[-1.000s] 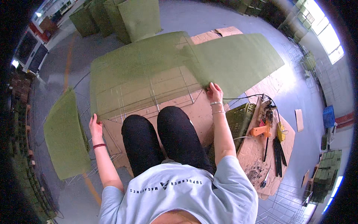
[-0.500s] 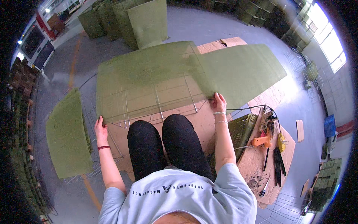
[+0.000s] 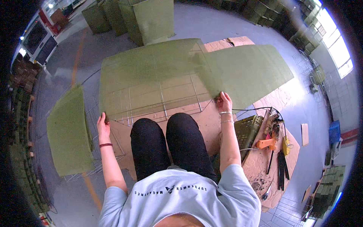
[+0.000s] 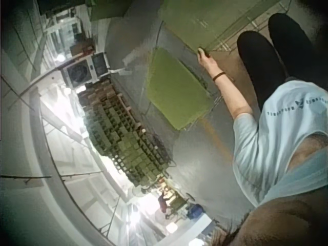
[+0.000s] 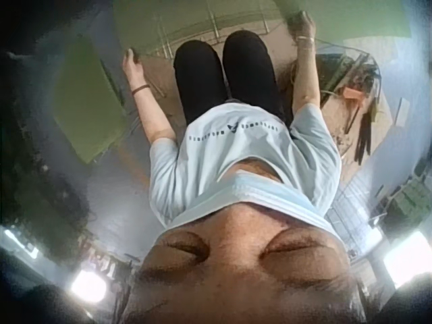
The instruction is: Applying glue to green fabric sheets and attaching them to a metal wire frame to create a box-like product.
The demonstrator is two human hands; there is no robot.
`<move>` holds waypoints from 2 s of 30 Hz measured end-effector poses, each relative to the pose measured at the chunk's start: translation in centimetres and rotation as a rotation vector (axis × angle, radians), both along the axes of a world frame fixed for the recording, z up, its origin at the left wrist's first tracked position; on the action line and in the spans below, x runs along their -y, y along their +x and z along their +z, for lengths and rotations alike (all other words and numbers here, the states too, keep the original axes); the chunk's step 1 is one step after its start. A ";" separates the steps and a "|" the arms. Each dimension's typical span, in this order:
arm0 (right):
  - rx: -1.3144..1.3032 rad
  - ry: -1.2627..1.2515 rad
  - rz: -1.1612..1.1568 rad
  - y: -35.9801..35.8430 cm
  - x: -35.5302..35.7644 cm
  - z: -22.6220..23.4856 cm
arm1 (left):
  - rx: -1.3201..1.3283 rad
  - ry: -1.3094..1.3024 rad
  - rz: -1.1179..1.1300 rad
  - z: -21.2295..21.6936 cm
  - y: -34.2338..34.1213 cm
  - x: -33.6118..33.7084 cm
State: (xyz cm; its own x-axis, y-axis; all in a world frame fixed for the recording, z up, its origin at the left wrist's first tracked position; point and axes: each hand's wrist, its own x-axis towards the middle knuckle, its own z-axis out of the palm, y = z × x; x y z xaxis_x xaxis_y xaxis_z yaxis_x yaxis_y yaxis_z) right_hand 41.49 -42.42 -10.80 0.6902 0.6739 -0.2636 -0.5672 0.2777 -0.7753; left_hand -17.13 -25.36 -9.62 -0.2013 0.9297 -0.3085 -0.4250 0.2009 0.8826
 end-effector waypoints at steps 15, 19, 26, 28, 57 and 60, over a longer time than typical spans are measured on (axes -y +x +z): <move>0.056 -0.057 0.017 0.3 -0.3 -0.3 | 0.088 0.045 -0.011 -0.4 -0.4 0.2; 0.033 0.014 0.031 1.1 -0.3 -1.2 | 0.117 -0.006 0.007 0.3 -0.2 0.5; 0.044 0.024 0.074 2.2 0.1 -1.9 | 0.102 -0.011 -0.001 0.7 -0.1 0.8; 0.028 0.003 0.010 2.0 -0.1 -1.7 | 0.106 0.002 -0.016 0.5 -0.1 0.5; -0.077 0.091 0.042 0.5 -0.6 -0.4 | -1.577 0.946 -0.098 7.5 7.8 1.5; -0.105 0.072 0.016 0.5 -0.6 -0.8 | -1.687 1.072 -0.457 7.5 12.2 2.0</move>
State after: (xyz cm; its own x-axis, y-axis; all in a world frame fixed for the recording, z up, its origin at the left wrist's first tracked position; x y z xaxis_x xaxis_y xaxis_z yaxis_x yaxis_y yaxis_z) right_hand 41.96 -41.82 -11.64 0.6503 0.7043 -0.2847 -0.6492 0.3206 -0.6897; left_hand -4.98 -27.31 -2.12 0.6081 0.6297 0.4833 0.6862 -0.7231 0.0787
